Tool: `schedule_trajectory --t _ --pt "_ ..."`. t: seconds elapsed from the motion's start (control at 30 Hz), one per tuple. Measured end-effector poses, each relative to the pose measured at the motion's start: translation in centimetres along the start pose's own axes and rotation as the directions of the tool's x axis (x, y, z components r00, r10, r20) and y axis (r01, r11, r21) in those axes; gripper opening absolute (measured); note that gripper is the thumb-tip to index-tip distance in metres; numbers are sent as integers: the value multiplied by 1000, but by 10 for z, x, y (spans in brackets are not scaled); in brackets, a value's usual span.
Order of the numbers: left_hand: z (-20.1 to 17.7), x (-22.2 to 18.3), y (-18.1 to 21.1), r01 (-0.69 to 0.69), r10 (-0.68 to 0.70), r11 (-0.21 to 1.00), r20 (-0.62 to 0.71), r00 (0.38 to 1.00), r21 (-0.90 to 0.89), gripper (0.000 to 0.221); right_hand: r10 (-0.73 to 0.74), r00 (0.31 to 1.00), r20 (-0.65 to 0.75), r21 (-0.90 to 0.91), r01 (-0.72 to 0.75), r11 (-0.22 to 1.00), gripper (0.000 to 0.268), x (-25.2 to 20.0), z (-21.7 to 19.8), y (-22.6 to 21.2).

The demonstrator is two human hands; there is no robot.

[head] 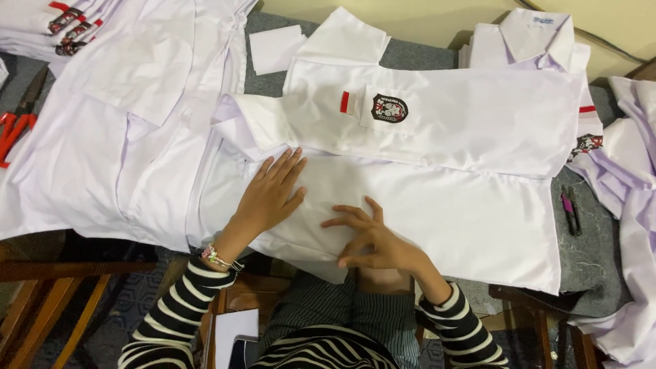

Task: Trimming loose threads from a white shirt and folding it neatly on a work surface.

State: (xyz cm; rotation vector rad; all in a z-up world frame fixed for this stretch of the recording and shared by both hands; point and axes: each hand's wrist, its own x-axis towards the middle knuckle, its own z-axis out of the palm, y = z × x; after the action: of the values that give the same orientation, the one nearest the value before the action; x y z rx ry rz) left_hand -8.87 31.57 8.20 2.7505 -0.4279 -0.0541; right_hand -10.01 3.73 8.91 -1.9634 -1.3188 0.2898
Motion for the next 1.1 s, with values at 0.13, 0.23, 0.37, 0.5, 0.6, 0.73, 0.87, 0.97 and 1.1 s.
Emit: schedule_trajectory --t 0.13,0.23,0.37,0.5,0.6,0.73,0.87,0.97,1.1 --pt "3 0 -1 -11 11 1000 -12 1000 9 59 52 997 -57 -101 -57 993 38 -1 15 15" --pt "2 0 -2 -18 19 1000 -5 1000 11 59 42 998 36 -365 -26 931 41 1 12 7" --pt "2 1 -2 -19 19 1000 -2 1000 5 58 -11 996 88 -27 13 1000 46 0 -3 4" --pt "-5 2 -12 -64 67 988 18 998 -142 48 35 997 63 -64 -31 997 29 7 -9 -14" --pt "-14 -2 -35 -289 204 898 -268 941 -331 32 164 969 183 -197 -127 972 24 12 -25 -23" --pt "-26 0 -42 -186 141 978 -364 921 -91 30 265 950 165 -581 -124 804 28 19 -19 17" --pt "-11 21 -63 1 48 988 -310 950 157 35 186 977 -109 -667 -210 715 29 71 -24 41" --pt "-13 49 -64 40 9 981 -250 968 189 40 78 920 -383 -600 -313 737 41 124 -9 68" --pt "-7 89 -75 58 -30 967 -114 993 248 40 149 876 -458 -514 -398 760 46 174 11 113"
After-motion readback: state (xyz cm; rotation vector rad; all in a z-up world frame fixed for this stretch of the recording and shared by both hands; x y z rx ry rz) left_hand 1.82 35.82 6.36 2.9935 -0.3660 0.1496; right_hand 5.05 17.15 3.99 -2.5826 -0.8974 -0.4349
